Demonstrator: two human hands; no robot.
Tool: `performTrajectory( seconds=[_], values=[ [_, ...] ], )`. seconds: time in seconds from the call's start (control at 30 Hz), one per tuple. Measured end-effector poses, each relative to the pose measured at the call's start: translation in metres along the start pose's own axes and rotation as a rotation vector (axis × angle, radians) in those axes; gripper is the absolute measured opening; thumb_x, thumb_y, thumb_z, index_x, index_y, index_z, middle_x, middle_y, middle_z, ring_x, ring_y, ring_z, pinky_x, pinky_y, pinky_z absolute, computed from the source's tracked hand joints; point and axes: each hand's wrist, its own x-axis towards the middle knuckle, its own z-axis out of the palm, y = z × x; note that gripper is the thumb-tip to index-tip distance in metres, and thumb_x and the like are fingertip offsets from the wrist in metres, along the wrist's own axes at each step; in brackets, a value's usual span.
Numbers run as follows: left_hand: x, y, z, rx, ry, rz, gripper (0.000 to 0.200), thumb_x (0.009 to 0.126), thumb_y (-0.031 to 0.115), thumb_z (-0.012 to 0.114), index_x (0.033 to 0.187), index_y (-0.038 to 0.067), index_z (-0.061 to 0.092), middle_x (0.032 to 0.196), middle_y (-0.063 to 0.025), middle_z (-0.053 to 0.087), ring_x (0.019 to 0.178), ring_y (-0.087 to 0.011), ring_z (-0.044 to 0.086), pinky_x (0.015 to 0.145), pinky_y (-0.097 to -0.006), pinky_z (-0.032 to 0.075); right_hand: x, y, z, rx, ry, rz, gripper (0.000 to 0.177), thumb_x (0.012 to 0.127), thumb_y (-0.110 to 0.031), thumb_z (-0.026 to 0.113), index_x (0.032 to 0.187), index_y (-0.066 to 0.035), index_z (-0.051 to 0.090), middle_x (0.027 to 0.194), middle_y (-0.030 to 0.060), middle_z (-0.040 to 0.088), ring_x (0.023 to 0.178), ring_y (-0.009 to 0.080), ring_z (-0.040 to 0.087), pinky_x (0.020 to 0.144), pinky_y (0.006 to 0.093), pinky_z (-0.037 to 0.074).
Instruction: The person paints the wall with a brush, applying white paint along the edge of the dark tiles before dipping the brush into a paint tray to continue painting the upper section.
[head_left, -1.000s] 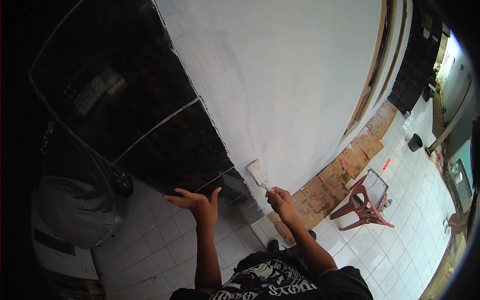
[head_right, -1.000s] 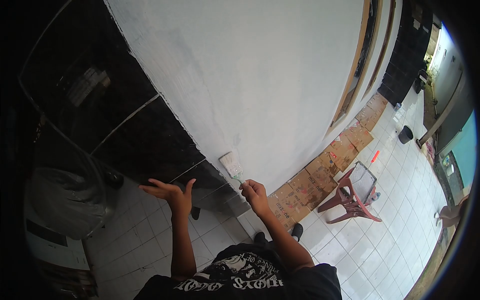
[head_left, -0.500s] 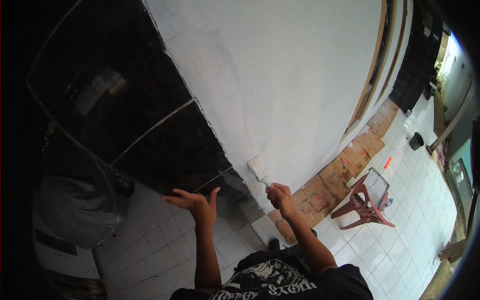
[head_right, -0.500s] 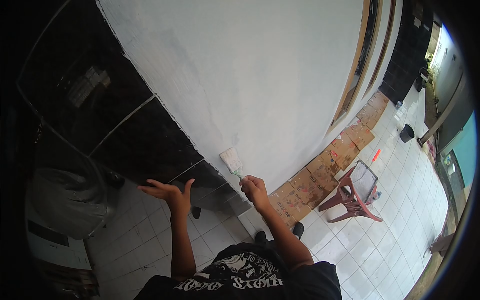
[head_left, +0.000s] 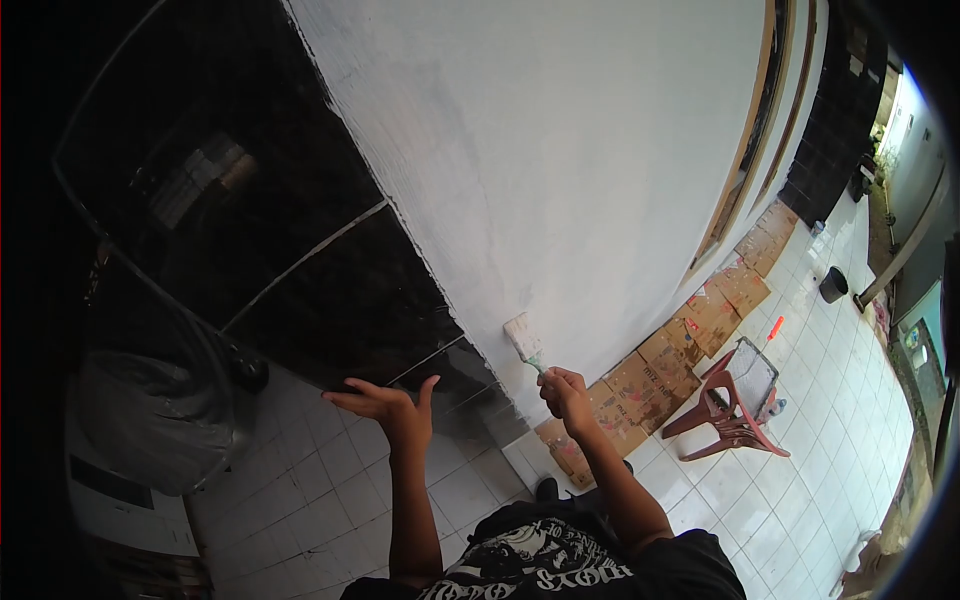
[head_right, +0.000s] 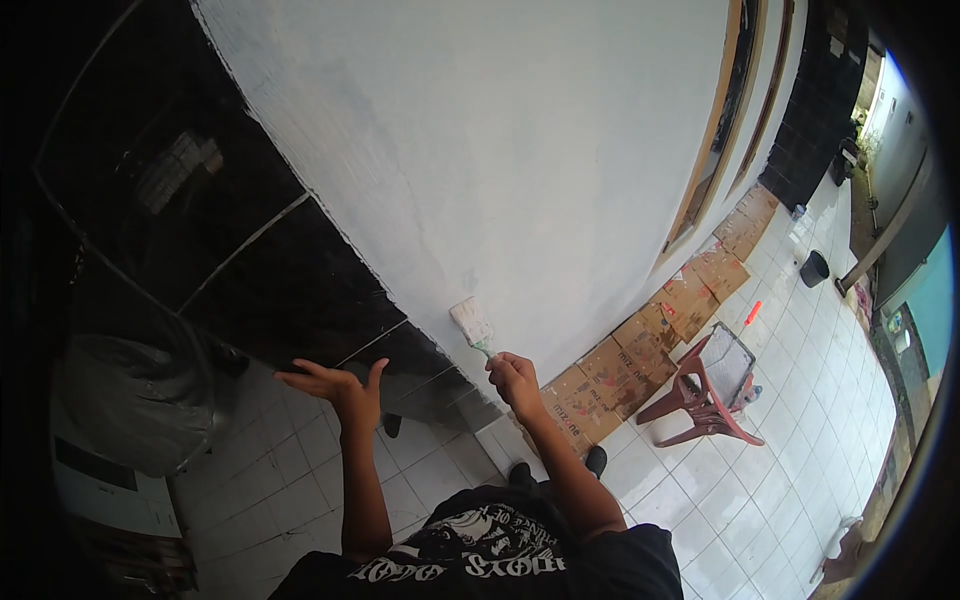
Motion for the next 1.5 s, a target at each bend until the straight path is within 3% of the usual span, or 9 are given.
performTrajectory(
  seconds=[0.23,0.43,0.7,0.83,1.03,1.33,1.5],
  values=[
    [0.001,0.001,0.000,-0.014,-0.002,-0.007,0.142,0.080,0.067,0.070,0.146,-0.001,-0.035,0.141,-0.0425,-0.043,0.135,-0.0634,-0.033,0.106,-0.0791,-0.002,-0.019,0.006,-0.001,0.013,0.023,0.079,0.025,0.101,-0.029,0.054,0.089,-0.008,0.059,0.060,-0.0079,0.041,0.044,0.0009,0.027,0.040,0.0213,0.019],
    [-0.001,0.000,0.001,-0.003,-0.002,-0.005,0.142,0.080,0.069,0.069,0.146,-0.001,-0.035,0.141,-0.0424,-0.043,0.135,-0.0632,-0.032,0.106,-0.0792,-0.001,-0.010,-0.009,0.005,-0.019,-0.013,0.001,0.026,0.101,-0.030,0.053,0.089,-0.008,0.059,0.062,-0.0074,0.041,0.045,0.0009,0.027,0.040,0.0211,0.019],
    [0.002,0.003,0.000,-0.007,0.005,0.004,0.141,0.080,0.069,0.068,0.146,-0.001,-0.035,0.141,-0.0433,-0.043,0.135,-0.0634,-0.032,0.106,-0.0790,-0.002,-0.009,0.032,-0.017,0.050,0.025,0.228,0.024,0.098,-0.030,0.054,0.090,-0.008,0.059,0.062,-0.0065,0.042,0.044,0.0027,0.027,0.040,0.0220,0.020],
    [0.001,0.002,0.001,-0.026,0.003,-0.007,0.141,0.080,0.069,0.068,0.146,-0.001,-0.035,0.140,-0.0435,-0.043,0.135,-0.0636,-0.032,0.106,-0.0789,-0.003,-0.018,0.036,-0.019,0.030,0.044,0.216,0.025,0.099,-0.028,0.055,0.088,-0.007,0.061,0.060,-0.0058,0.045,0.042,0.0021,0.029,0.038,0.0232,0.019],
    [0.001,0.003,0.001,-0.036,-0.007,-0.019,0.142,0.080,0.068,0.069,0.146,-0.002,-0.035,0.140,-0.0437,-0.043,0.135,-0.0639,-0.033,0.105,-0.0790,-0.003,-0.013,0.025,-0.017,0.007,0.025,0.026,0.025,0.100,-0.026,0.054,0.087,-0.006,0.062,0.058,-0.0065,0.044,0.041,0.0019,0.030,0.038,0.0231,0.020],
    [0.000,0.001,0.002,-0.015,-0.008,-0.001,0.141,0.081,0.067,0.070,0.145,-0.002,-0.035,0.140,-0.0443,-0.043,0.134,-0.0655,-0.031,0.105,-0.0795,0.001,-0.014,0.058,-0.026,-0.057,0.086,0.239,0.025,0.101,-0.026,0.051,0.088,-0.007,0.060,0.060,-0.0073,0.042,0.044,0.0019,0.029,0.040,0.0226,0.021],
    [0.001,0.002,0.000,0.005,0.006,0.018,0.141,0.081,0.066,0.069,0.145,-0.002,-0.036,0.140,-0.0442,-0.042,0.134,-0.0655,-0.030,0.106,-0.0791,0.001,-0.018,0.039,-0.015,-0.120,0.056,0.053,0.026,0.098,-0.025,0.053,0.086,-0.005,0.063,0.059,-0.0058,0.047,0.044,0.0028,0.033,0.041,0.0231,0.022]
  ],
)
